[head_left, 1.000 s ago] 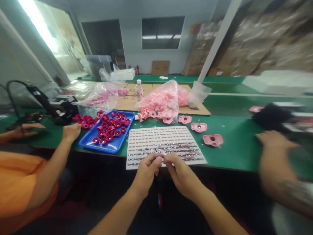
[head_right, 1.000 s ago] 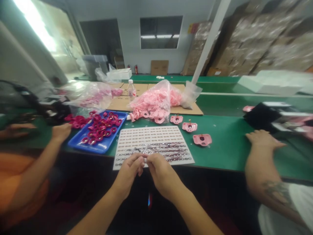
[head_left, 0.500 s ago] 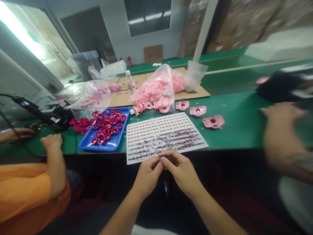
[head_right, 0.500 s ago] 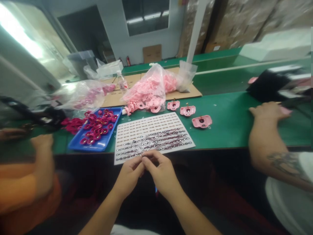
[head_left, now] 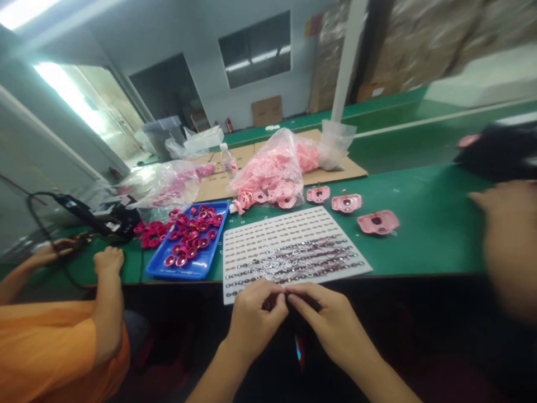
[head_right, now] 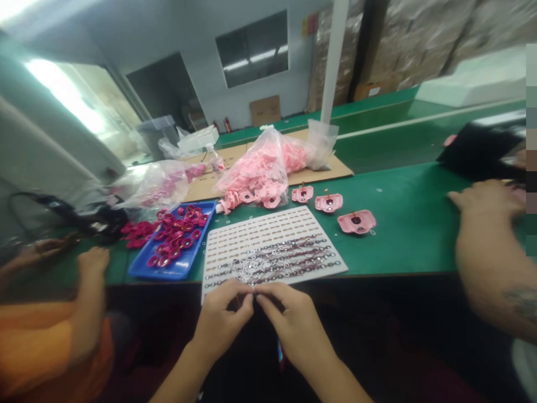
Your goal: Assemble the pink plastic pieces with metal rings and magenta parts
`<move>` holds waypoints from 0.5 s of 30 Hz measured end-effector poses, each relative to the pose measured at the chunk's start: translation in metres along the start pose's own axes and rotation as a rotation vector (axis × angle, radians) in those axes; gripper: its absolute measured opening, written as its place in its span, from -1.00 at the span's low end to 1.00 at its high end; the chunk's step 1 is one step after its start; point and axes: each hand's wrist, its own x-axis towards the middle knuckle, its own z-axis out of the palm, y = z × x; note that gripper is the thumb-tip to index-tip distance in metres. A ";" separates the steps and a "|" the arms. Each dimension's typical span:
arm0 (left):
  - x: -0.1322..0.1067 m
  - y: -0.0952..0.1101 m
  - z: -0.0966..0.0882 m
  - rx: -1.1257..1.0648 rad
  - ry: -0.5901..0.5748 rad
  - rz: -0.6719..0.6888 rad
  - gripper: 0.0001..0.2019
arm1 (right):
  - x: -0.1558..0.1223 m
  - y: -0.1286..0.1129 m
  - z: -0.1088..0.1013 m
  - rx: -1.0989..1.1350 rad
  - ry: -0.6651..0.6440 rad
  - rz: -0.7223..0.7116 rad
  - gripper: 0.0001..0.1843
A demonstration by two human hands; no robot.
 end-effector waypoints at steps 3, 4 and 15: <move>0.004 0.000 0.000 -0.003 -0.005 0.002 -0.87 | 0.003 -0.001 -0.005 0.026 -0.056 0.066 -0.82; 0.006 0.000 -0.001 -0.021 -0.011 -0.007 -0.88 | 0.004 0.000 -0.005 0.031 -0.068 0.084 -0.84; 0.014 -0.027 0.020 -0.821 -0.297 -0.431 -0.89 | 0.010 0.029 0.022 0.518 -0.131 0.196 -0.76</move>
